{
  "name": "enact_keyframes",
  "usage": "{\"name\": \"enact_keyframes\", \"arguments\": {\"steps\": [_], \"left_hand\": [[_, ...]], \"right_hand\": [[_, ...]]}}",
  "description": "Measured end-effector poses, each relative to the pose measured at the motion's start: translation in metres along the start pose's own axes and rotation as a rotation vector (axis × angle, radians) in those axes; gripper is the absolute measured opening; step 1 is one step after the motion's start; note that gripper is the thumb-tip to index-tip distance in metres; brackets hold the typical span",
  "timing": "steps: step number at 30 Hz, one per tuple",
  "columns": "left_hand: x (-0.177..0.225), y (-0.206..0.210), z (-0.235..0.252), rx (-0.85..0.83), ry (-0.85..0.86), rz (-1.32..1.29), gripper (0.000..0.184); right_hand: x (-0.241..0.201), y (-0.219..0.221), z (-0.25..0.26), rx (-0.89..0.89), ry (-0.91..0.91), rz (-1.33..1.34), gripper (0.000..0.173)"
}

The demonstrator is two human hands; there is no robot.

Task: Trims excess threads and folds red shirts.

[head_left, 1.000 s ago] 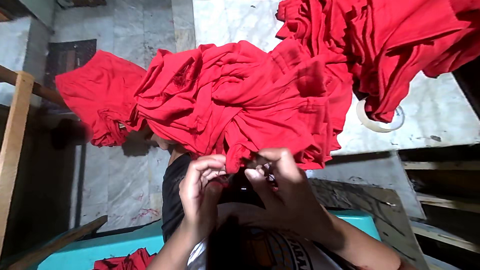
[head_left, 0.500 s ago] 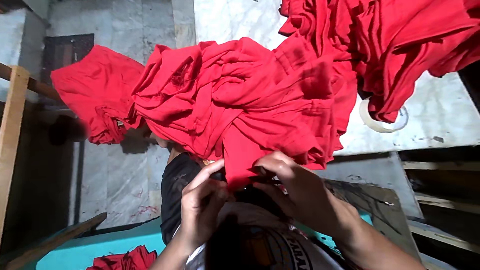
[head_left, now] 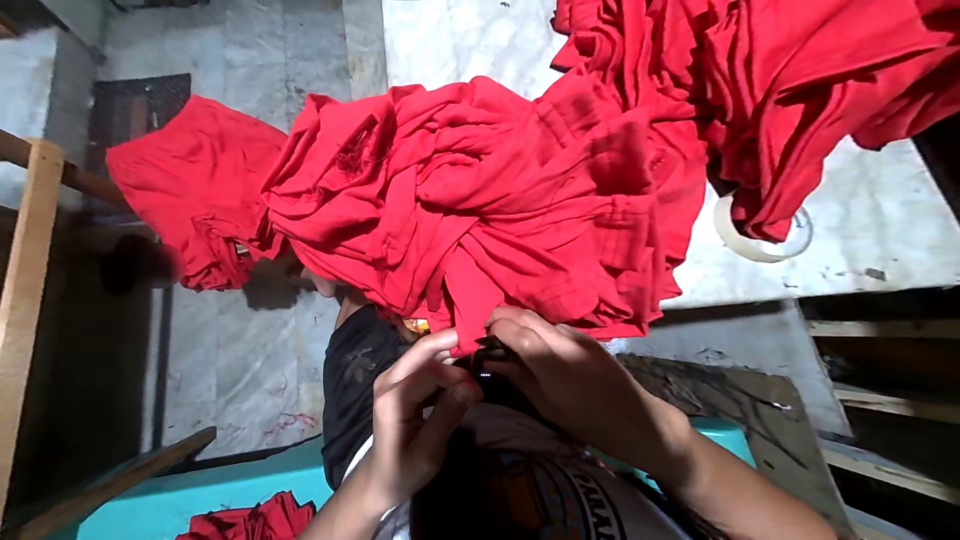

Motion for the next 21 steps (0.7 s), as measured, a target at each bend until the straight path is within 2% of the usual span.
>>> {"name": "enact_keyframes", "arguments": {"steps": [5, 8, 13, 17, 21], "left_hand": [[0.000, 0.003, 0.000, -0.014, 0.038, 0.028, 0.023], [0.001, 0.002, -0.002, -0.027, 0.045, -0.004, 0.025], [0.001, -0.001, -0.002, 0.022, 0.027, -0.049, 0.026], [-0.005, -0.002, -0.003, 0.053, -0.058, -0.200, 0.031], [-0.006, 0.001, 0.001, 0.104, -0.169, -0.462, 0.033]], "right_hand": [[-0.001, -0.006, 0.003, -0.002, 0.097, -0.077, 0.029], [-0.001, -0.009, 0.002, -0.008, 0.138, -0.026, 0.030], [0.007, -0.018, -0.005, 0.106, 0.173, -0.008, 0.028], [0.010, -0.026, -0.003, 0.154, 0.175, -0.045, 0.024], [0.004, -0.021, -0.006, 0.107, 0.177, 0.117, 0.028]]}}
Point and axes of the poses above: each hand's wrist, its own z-axis towards the middle knuckle, its own y-axis out of the palm, x = y × z, the point moved 2 cm from there along z, towards the middle knuckle, and after that the axes turned 6 degrees about -y, right-handed, at the moved point
